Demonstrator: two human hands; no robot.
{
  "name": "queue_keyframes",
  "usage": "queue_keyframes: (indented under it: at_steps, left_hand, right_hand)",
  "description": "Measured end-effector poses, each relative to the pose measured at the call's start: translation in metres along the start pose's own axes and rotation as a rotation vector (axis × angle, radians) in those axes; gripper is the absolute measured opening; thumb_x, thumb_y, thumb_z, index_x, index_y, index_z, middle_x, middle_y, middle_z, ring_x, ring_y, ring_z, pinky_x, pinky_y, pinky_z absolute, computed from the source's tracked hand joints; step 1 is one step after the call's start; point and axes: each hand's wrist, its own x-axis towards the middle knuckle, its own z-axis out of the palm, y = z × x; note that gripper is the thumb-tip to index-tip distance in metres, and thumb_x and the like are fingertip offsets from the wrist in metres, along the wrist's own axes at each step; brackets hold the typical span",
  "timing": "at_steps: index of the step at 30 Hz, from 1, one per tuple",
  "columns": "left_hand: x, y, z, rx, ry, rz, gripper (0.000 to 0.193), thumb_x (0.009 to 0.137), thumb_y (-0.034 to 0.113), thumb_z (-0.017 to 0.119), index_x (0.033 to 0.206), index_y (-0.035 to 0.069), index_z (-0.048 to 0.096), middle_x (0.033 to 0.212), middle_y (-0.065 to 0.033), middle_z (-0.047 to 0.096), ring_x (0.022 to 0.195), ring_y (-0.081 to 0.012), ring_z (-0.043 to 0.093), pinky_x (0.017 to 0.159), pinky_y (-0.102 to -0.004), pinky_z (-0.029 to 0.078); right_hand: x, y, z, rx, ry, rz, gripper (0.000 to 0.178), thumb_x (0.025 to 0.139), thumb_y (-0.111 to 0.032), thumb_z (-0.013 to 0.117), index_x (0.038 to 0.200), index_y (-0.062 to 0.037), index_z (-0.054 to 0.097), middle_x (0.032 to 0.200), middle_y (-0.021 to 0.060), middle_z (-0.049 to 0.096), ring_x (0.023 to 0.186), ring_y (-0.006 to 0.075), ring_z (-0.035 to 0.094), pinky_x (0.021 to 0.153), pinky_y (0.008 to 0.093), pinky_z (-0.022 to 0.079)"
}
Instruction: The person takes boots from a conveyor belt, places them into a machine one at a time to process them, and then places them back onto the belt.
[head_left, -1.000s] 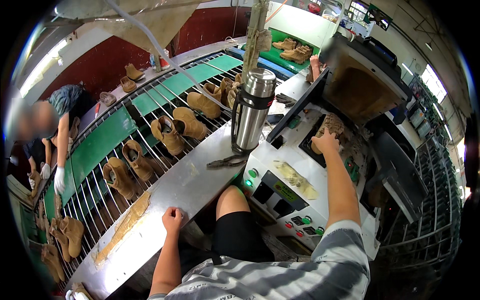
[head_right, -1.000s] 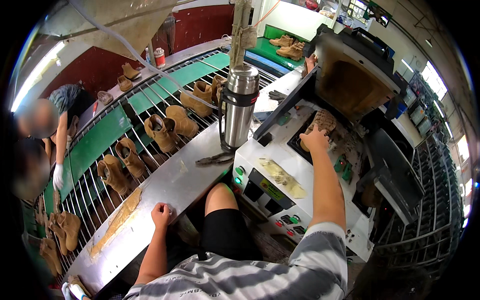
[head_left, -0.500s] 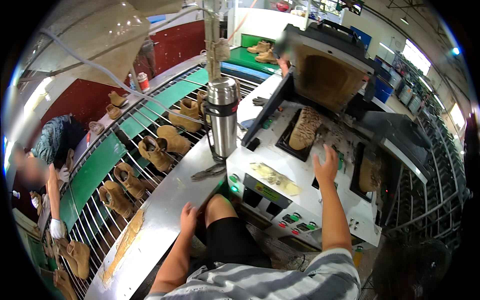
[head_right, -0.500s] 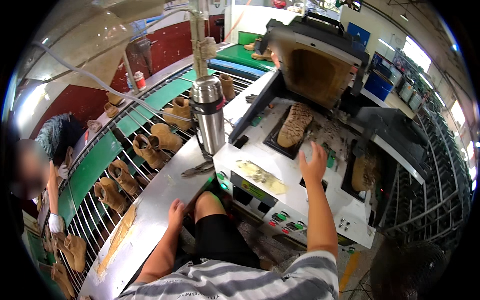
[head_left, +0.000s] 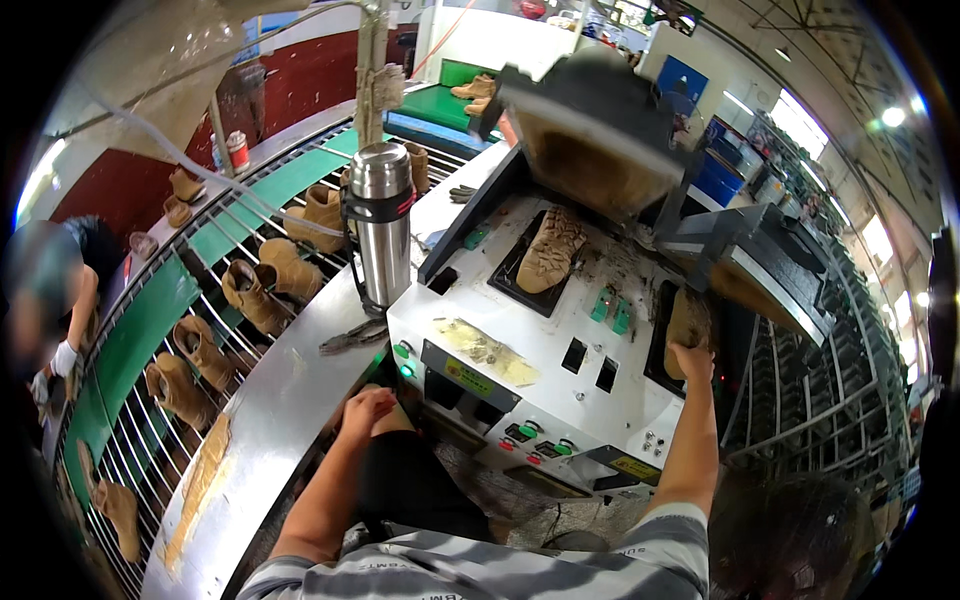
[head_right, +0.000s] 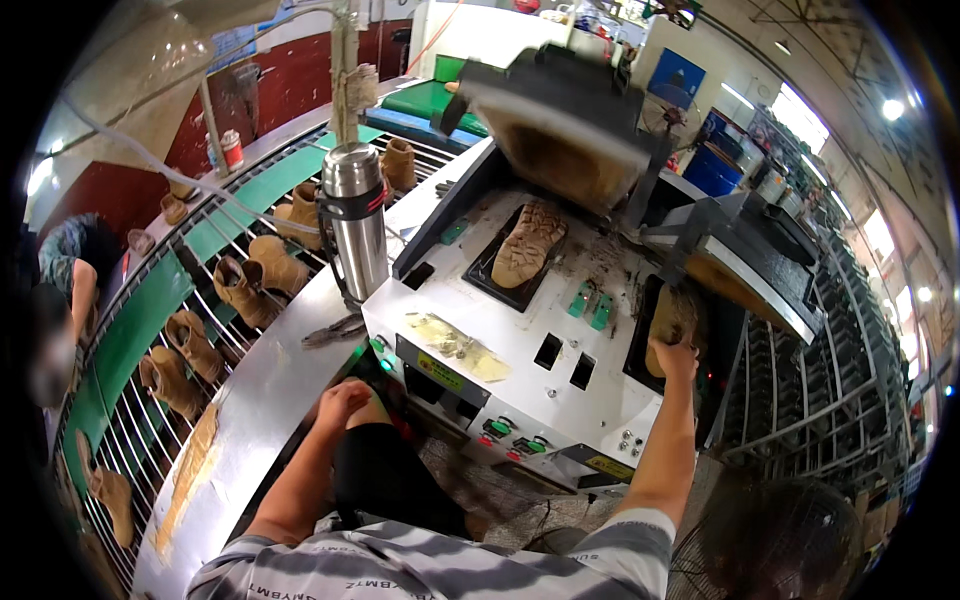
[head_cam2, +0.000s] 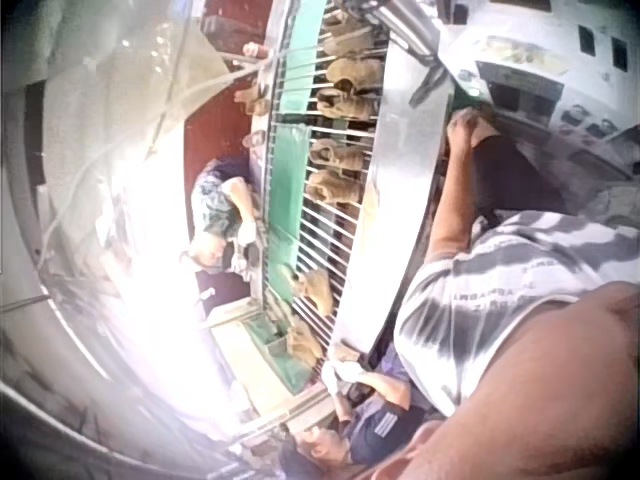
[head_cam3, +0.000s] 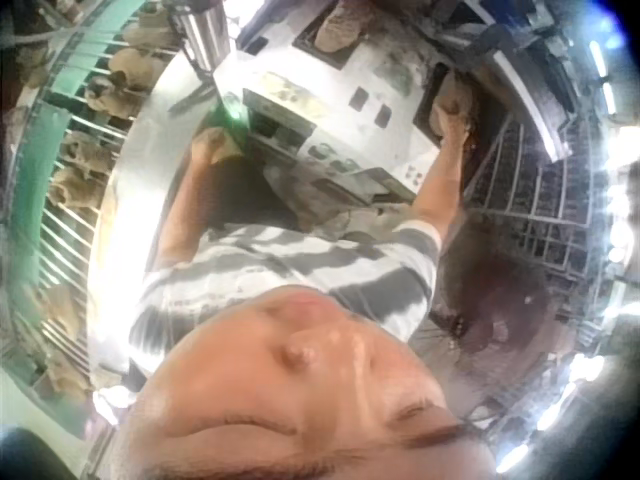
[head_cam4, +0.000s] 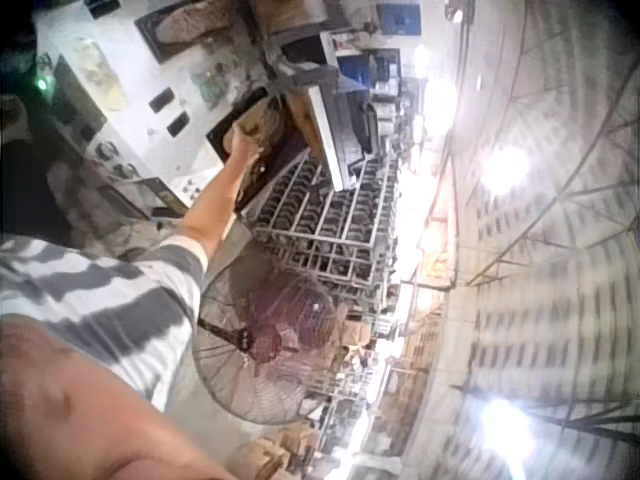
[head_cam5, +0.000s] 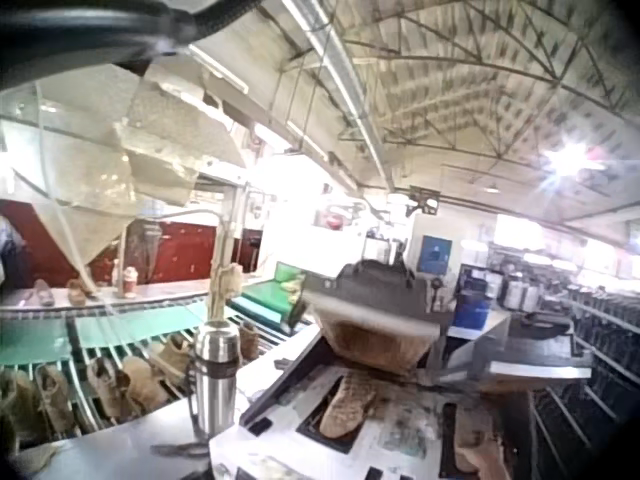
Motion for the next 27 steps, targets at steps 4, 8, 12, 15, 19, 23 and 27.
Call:
queue_keyframes:
  at_steps: [4, 8, 12, 15, 19, 23, 27]
  left_hand:
    - [-0.028, -0.016, -0.114, 0.06, 0.248, 0.197, 0.02, 0.09, 0.013, 0.05, 0.091, -0.002, 0.064, 0.086, -0.012, 0.066, 0.074, -0.019, 0.064, 0.069, -0.0292, 0.053]
    - [-0.067, 0.007, -0.192, 0.086, 0.528, 0.325, 0.019, 0.092, 0.011, 0.049, 0.083, 0.001, 0.062, 0.077, -0.0084, 0.063, 0.062, -0.0143, 0.059, 0.061, -0.0251, 0.05]
    - [-0.098, 0.0, -0.221, -0.055, 0.602, 0.332, 0.019, 0.092, 0.012, 0.052, 0.084, -0.002, 0.062, 0.074, -0.0084, 0.061, 0.06, -0.0133, 0.057, 0.056, -0.0255, 0.049]
    - [-0.107, -0.019, -0.213, 0.043, 0.67, 0.39, 0.016, 0.09, 0.011, 0.054, 0.088, -0.003, 0.063, 0.069, -0.0073, 0.06, 0.059, -0.0136, 0.057, 0.056, -0.0247, 0.049]
    - [-0.102, -0.015, -0.164, 0.269, 0.513, 0.231, 0.018, 0.089, 0.011, 0.057, 0.097, -0.001, 0.066, 0.084, -0.01, 0.068, 0.073, -0.0175, 0.064, 0.071, -0.0292, 0.053]
    - [-0.124, 0.028, -0.038, 0.119, -0.179, 0.135, 0.03, 0.093, 0.015, 0.057, 0.12, 0.002, 0.06, 0.104, -0.0089, 0.067, 0.096, -0.0187, 0.063, 0.089, -0.032, 0.05]
    - [-0.142, 0.046, 0.044, 0.148, -0.763, 0.255, 0.083, 0.087, 0.028, 0.07, 0.151, 0.009, 0.02, 0.147, -0.0104, 0.037, 0.133, -0.0234, 0.036, 0.106, -0.0409, 0.036]
  right_hand:
    - [0.053, 0.003, -0.009, -0.043, -0.151, -0.055, 0.104, 0.058, -0.033, 0.08, 0.147, -0.0144, 0.03, 0.135, 0.024, 0.05, 0.124, 0.0379, 0.05, 0.102, 0.0415, 0.042]
    - [-0.001, -0.026, -0.044, 0.007, -0.035, -0.076, 0.105, 0.057, -0.032, 0.078, 0.147, -0.0113, 0.03, 0.135, 0.0236, 0.05, 0.124, 0.0368, 0.05, 0.103, 0.0424, 0.041]
    - [-0.058, 0.012, -0.029, 0.202, 0.336, -0.068, 0.1, 0.063, -0.039, 0.077, 0.146, -0.0101, 0.03, 0.134, 0.0245, 0.05, 0.122, 0.0424, 0.049, 0.102, 0.0476, 0.041]
    - [-0.111, 0.043, 0.015, 0.275, 0.665, -0.244, 0.095, 0.068, -0.035, 0.079, 0.141, 0.0017, 0.032, 0.133, 0.0262, 0.05, 0.121, 0.0433, 0.049, 0.102, 0.0482, 0.04]
    - [-0.133, 0.09, 0.062, 0.672, 0.821, -0.401, 0.089, 0.068, -0.017, 0.084, 0.136, 0.0095, 0.033, 0.135, 0.027, 0.045, 0.122, 0.0379, 0.049, 0.103, 0.0454, 0.04]
    - [-0.173, 0.081, 0.081, 0.998, 0.655, -0.57, 0.077, 0.075, -0.013, 0.079, 0.134, 0.0095, 0.035, 0.134, 0.0227, 0.046, 0.119, 0.0309, 0.05, 0.102, 0.042, 0.041]
    - [-0.251, 0.028, 0.099, 0.986, 0.052, -0.683, 0.071, 0.078, -0.013, 0.076, 0.133, 0.0097, 0.036, 0.132, 0.0201, 0.049, 0.113, 0.0301, 0.054, 0.096, 0.0399, 0.045]
